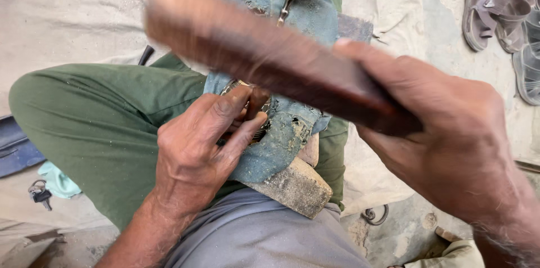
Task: The person sits on the ground with a brass bell-like object held against a cloth-covered brick rest. They hold a wooden punch against the metal surface and strike it repeatedly with a wooden mallet, rotating the object to work different areas of the patterned surface.
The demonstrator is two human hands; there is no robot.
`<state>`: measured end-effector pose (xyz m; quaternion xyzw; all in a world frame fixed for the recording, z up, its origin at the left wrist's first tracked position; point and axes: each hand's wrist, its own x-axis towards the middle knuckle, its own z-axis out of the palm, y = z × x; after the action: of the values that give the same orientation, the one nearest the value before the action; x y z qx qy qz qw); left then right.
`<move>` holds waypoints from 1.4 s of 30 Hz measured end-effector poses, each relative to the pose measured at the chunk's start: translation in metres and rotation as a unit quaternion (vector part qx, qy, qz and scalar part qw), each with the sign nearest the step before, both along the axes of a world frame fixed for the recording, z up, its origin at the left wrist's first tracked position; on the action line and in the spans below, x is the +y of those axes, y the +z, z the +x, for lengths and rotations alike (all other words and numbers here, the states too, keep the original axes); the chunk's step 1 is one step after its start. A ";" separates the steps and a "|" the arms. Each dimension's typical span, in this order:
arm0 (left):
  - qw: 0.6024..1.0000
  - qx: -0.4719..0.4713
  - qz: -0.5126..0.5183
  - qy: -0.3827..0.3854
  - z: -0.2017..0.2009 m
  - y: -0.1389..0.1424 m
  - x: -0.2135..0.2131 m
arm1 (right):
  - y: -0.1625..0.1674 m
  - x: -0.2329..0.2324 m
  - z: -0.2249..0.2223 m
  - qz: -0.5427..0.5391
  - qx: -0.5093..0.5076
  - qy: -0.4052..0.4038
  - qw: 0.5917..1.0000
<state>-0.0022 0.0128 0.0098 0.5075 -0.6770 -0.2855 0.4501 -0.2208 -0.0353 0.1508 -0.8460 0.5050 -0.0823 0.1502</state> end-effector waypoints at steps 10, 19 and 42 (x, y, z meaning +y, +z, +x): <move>1.000 -0.003 0.006 -0.016 0.004 0.001 -0.002 | -0.008 0.000 -0.002 -0.018 -0.023 -0.024 0.999; 0.999 -0.002 0.008 -0.036 0.008 0.000 -0.004 | -0.005 0.001 0.006 -0.034 -0.035 -0.027 0.998; 0.992 -0.025 -0.021 -0.120 0.020 0.001 -0.011 | -0.004 0.047 -0.039 0.035 0.129 -0.091 0.987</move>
<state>0.0180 0.0013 0.0107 0.4202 -0.7499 -0.3106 0.4057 -0.2593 0.0117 0.1464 -0.7943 0.5975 0.0322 0.1048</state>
